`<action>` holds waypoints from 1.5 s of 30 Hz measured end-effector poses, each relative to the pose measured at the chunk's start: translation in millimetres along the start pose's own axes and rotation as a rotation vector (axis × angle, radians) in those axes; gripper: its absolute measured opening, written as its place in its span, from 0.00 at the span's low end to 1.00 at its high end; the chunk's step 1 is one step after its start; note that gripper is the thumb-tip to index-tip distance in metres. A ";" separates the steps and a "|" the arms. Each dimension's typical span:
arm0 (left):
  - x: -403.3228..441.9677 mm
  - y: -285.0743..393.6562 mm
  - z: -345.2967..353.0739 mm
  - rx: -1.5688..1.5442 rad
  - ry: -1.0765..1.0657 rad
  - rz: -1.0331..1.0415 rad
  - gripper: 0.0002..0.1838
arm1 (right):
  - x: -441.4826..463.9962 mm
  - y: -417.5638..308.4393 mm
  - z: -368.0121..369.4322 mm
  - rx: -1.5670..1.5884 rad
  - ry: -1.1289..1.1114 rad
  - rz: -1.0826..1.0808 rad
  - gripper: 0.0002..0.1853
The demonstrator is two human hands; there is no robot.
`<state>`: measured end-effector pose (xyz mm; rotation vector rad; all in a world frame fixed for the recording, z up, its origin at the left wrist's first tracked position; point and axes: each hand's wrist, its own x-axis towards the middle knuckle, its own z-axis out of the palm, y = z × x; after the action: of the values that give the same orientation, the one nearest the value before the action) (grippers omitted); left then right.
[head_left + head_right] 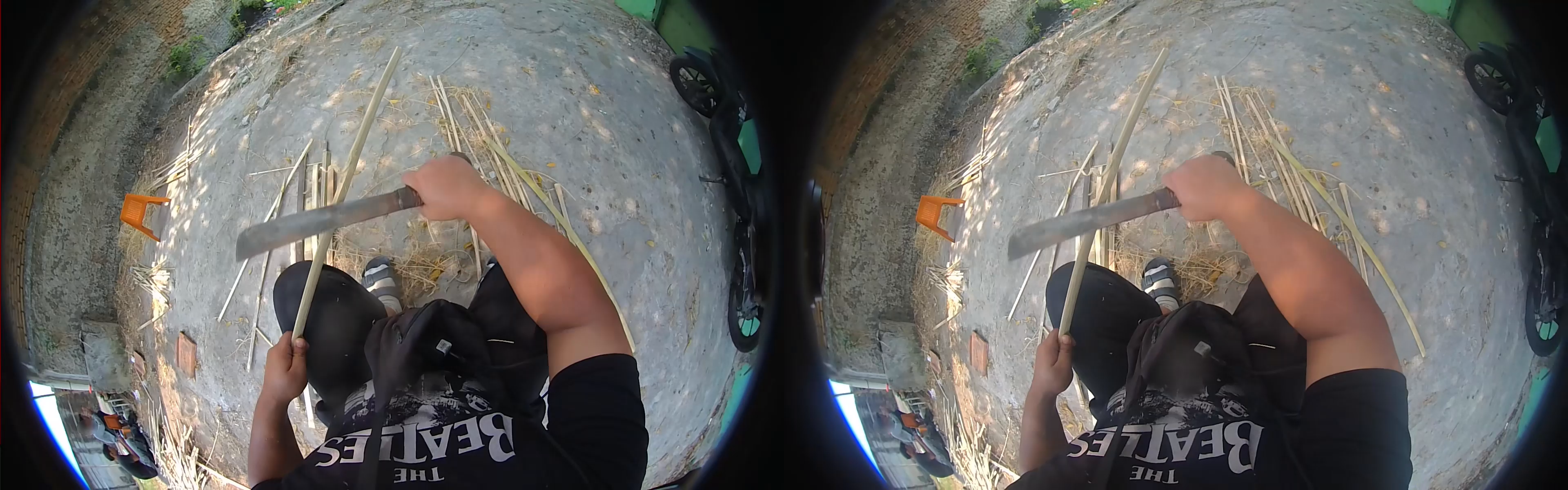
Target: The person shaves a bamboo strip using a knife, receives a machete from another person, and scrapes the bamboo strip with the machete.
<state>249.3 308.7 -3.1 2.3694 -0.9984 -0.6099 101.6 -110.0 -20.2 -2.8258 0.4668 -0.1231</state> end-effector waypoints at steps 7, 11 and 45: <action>-8.8 3.1 -18.5 0.033 -0.062 -0.036 0.18 | -9.0 36.4 -6.8 0.236 -0.058 0.327 0.09; -15.9 -2.0 -10.8 -0.041 -0.066 -0.047 0.19 | -9.8 21.7 -11.1 0.387 -0.186 0.239 0.10; -61.6 -34.8 -74.7 0.023 -0.053 -0.160 0.22 | -11.3 59.2 -14.1 0.103 -0.058 0.288 0.07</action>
<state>271.2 395.8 47.2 2.4824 -0.8474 -0.7276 71.2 -163.8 -23.7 -2.6203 0.8216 -0.0068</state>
